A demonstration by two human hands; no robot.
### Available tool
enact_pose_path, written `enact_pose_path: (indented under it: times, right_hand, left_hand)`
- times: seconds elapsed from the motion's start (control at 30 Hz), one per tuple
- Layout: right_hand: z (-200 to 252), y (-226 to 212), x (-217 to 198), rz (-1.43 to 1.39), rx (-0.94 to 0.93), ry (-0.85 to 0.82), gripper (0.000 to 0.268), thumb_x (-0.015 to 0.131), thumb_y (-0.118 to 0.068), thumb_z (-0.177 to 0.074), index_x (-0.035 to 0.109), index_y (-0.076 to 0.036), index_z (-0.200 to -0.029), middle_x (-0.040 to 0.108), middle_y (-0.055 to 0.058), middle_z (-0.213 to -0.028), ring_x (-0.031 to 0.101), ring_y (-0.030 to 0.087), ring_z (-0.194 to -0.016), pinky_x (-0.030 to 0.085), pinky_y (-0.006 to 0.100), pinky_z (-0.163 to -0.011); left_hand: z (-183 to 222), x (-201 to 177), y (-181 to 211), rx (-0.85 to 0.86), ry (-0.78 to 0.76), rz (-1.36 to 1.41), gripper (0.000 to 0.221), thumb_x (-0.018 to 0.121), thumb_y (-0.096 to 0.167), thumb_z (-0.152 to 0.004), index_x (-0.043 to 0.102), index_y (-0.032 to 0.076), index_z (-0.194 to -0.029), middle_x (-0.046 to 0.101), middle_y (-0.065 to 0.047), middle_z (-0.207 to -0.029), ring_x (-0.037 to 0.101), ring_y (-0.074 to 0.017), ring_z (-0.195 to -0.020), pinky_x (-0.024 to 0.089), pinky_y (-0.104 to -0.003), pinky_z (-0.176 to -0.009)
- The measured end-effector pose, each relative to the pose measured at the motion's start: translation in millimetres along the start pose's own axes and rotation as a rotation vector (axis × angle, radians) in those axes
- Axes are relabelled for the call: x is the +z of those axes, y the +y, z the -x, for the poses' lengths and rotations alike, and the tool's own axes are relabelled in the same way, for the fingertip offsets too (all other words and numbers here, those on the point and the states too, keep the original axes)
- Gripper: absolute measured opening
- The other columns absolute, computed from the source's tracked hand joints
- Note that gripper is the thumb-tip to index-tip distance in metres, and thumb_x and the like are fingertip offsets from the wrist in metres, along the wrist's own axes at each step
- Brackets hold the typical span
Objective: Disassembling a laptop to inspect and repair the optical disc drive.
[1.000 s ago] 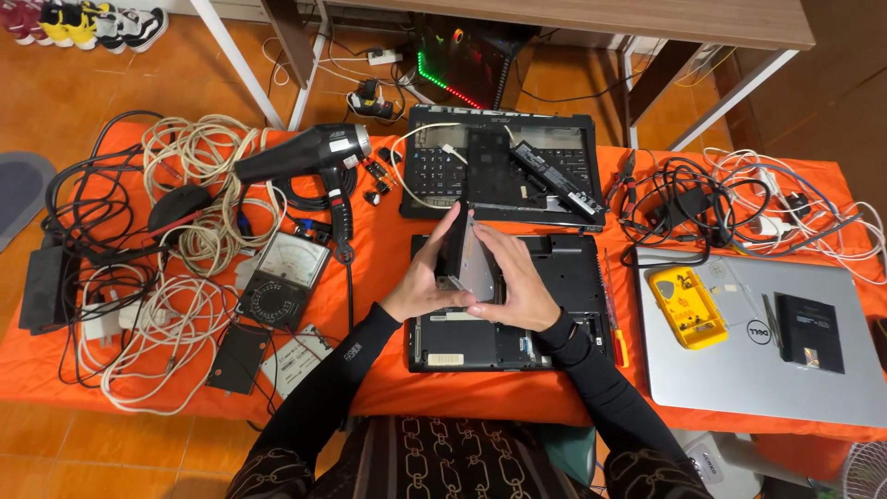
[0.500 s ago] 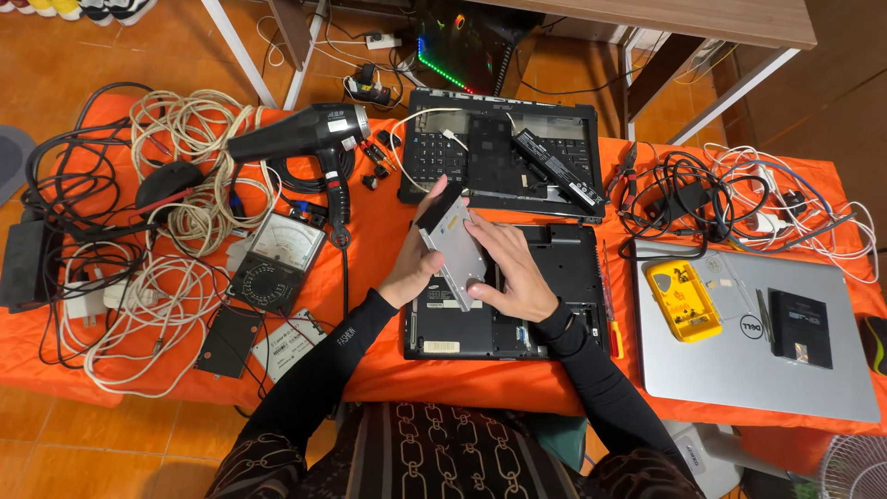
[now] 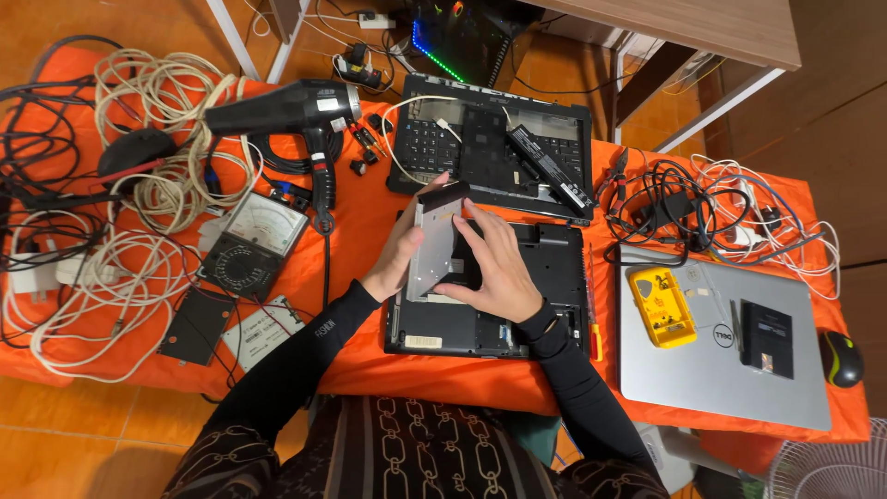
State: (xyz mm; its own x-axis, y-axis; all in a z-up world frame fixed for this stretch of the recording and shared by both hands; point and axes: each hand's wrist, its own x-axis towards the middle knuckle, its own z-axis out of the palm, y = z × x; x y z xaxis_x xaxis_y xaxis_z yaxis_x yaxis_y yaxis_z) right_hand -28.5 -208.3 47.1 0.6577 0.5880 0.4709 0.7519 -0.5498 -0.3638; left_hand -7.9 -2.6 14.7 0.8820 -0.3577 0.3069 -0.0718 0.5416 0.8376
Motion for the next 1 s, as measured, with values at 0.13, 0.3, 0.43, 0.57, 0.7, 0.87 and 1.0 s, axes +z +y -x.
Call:
enact_pose_path:
  times: [0.13,0.3,0.43,0.57,0.7,0.87,1.0]
  right_hand:
    - [0.2,2.0,1.2,0.001,0.009,-0.003,0.105,0.090,-0.050,-0.076,0.038,-0.005,-0.156,0.031,0.025,-0.163,0.038,0.044,-0.147,0.032,0.055,-0.120]
    - [0.4,2.2,0.3,-0.010,-0.022,0.009,0.104,0.089,-0.050,-0.078,0.037,-0.005,-0.156,0.032,0.024,-0.162,0.035,0.044,-0.150,0.029,0.057,-0.123]
    - [0.5,2.8,2.5,-0.014,-0.009,0.005,0.100,0.088,-0.048,-0.079,0.039,-0.006,-0.155,0.033,0.024,-0.162,0.035,0.044,-0.150,0.030,0.057,-0.123]
    - [0.2,3.0,1.7,0.004,-0.022,0.022,0.096,0.087,-0.046,-0.081,0.040,-0.005,-0.154,0.035,0.024,-0.161,0.037,0.044,-0.148,0.031,0.057,-0.122]
    - [-1.4,0.8,1.1,0.007,-0.004,0.037,0.095,0.087,-0.045,-0.080,0.042,-0.005,-0.154,0.036,0.025,-0.160,0.039,0.044,-0.146,0.031,0.057,-0.120]
    - [-2.3,-1.6,-4.5,-0.018,-0.010,0.063,0.092,0.085,-0.046,-0.081,0.043,-0.004,-0.151,0.037,0.025,-0.157,0.040,0.044,-0.145,0.032,0.056,-0.119]
    - [-2.5,-0.5,-5.4,-0.015,-0.019,0.066,0.090,0.084,-0.046,-0.081,0.044,-0.005,-0.151,0.039,0.025,-0.157,0.041,0.043,-0.144,0.032,0.056,-0.119]
  left_hand:
    - [0.0,-2.3,-9.8,0.019,-0.007,0.042,0.100,0.060,0.069,-0.092,0.027,0.008,-0.164,0.043,-0.014,-0.158,0.043,-0.0249,-0.147,0.036,-0.041,-0.123]
    - [3.5,-3.4,-10.4,-0.037,0.004,0.102,0.092,0.054,0.067,-0.097,0.026,0.010,-0.163,0.048,-0.014,-0.150,0.050,-0.0227,-0.138,0.043,-0.039,-0.116]
    - [5.9,-7.8,-14.3,-0.015,-0.015,0.082,0.089,0.050,0.065,-0.098,0.026,0.011,-0.164,0.052,-0.012,-0.145,0.054,-0.0202,-0.127,0.048,-0.038,-0.106]
    - [9.3,-21.2,-35.2,-0.061,0.022,0.153,0.083,0.046,0.064,-0.102,0.035,0.005,-0.160,0.058,-0.013,-0.136,0.059,-0.0201,-0.117,0.051,-0.036,-0.097]
    - [6.3,-7.2,-12.2,-0.053,0.005,0.195,0.083,0.045,0.064,-0.100,0.032,0.009,-0.162,0.057,-0.013,-0.137,0.058,-0.0188,-0.118,0.050,-0.035,-0.100]
    - [15.0,-35.6,-53.1,-0.185,0.012,0.275,0.089,0.045,0.070,-0.100,0.038,0.001,-0.157,0.056,-0.016,-0.145,0.058,-0.0232,-0.127,0.049,-0.037,-0.107]
    - [11.1,-26.4,-39.2,-0.137,-0.006,0.263,0.094,0.051,0.072,-0.097,0.036,0.004,-0.159,0.054,-0.019,-0.148,0.056,-0.0257,-0.132,0.047,-0.039,-0.111]
